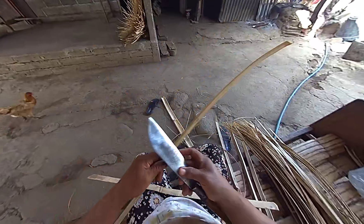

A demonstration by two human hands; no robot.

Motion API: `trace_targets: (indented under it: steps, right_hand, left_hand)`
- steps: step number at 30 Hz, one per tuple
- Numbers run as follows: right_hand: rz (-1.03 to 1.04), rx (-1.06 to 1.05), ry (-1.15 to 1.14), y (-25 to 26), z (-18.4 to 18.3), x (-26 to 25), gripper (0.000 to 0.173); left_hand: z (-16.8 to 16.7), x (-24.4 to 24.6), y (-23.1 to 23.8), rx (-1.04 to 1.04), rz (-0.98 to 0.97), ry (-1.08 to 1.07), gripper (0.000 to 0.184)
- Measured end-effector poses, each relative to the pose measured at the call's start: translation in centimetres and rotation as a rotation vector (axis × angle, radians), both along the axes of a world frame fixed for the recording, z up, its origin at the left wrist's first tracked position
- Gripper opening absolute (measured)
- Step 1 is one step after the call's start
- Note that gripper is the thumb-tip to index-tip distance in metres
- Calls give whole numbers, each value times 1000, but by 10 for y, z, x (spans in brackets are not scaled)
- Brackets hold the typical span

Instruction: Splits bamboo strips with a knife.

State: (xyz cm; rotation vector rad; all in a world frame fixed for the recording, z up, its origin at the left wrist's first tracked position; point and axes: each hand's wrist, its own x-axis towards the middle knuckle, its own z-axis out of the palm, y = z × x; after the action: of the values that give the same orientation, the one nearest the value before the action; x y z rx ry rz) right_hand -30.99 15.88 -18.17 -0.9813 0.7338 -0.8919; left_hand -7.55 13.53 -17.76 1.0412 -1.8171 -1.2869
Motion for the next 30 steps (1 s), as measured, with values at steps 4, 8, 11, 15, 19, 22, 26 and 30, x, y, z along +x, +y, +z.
trace_targets:
  steps: [4, 8, 11, 15, 19, 22, 26, 30]
  right_hand:
    - [118, 64, -49, 1, -6, 10, 36]
    - [91, 119, -84, 10, -10, 11, 29]
    - [73, 140, -140, 19, -11, 11, 24]
    - [117, 162, -203, 28, -12, 15, 18]
    - [144, 179, -186, 30, -13, 21, 17]
    - [-45, 158, -129, 24, -11, 11, 16]
    - [-99, 189, -193, -1, -15, -18, 19]
    - [76, 275, -88, 2, -20, 2, 26]
  left_hand:
    - [-17, -5, 15, 22, -70, -31, 13]
    - [-23, -4, 30, -25, -79, -43, 26]
    - [-26, -3, 43, -130, -69, -30, 32]
    - [-28, 3, 62, -195, -50, -23, 33]
    - [-20, 9, 77, -148, -23, -74, 34]
    - [-10, 15, 92, 23, -42, -140, 32]
    - [-18, 26, 107, 154, -42, -108, 31]
    - [-34, 28, 100, 196, 11, -65, 25]
